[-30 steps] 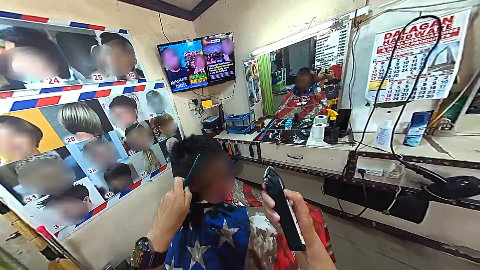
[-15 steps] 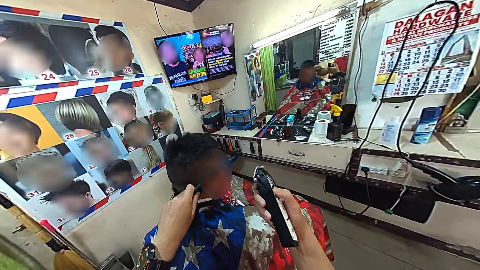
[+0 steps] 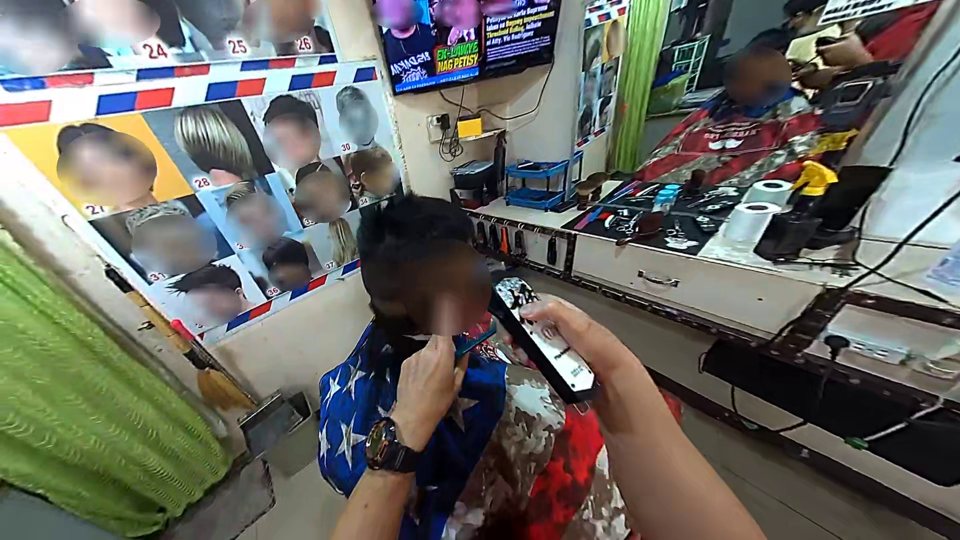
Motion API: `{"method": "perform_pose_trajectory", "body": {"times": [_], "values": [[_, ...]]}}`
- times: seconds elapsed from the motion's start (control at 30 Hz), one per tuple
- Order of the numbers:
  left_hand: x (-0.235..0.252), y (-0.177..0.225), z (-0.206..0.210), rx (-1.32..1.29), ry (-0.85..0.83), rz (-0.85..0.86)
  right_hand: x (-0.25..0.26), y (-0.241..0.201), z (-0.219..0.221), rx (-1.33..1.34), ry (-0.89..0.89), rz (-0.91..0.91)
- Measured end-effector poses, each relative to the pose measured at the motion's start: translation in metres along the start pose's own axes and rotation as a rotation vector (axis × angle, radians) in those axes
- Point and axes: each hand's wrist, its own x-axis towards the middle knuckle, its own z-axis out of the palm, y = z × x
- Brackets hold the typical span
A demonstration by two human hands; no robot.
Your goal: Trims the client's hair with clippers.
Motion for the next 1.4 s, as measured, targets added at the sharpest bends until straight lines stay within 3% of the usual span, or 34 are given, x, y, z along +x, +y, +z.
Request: {"method": "perform_pose_trajectory", "body": {"times": [0.2, 0.4, 0.6, 0.97, 1.13, 1.4], "values": [[0.001, 0.011, 0.011, 0.075, -0.201, -0.16, 0.037, 0.004, 0.006, -0.229, -0.01, 0.169], [-0.001, 0.006, 0.023, 0.099, -0.126, -0.126, 0.055, 0.009, 0.016, -0.308, 0.005, 0.235], [-0.003, 0.003, 0.029, 0.044, -0.034, -0.09, 0.057, 0.016, 0.022, -0.303, 0.023, 0.176], [-0.008, -0.002, 0.032, 0.043, -0.006, -0.059, 0.059, 0.024, 0.035, -0.381, 0.049, 0.176], [-0.006, 0.003, 0.025, 0.031, -0.095, -0.107, 0.06, 0.023, 0.039, -0.358, 0.089, 0.138], [-0.012, -0.001, 0.028, -0.007, 0.043, -0.016, 0.06, 0.025, 0.045, -0.399, 0.099, 0.133]]}}
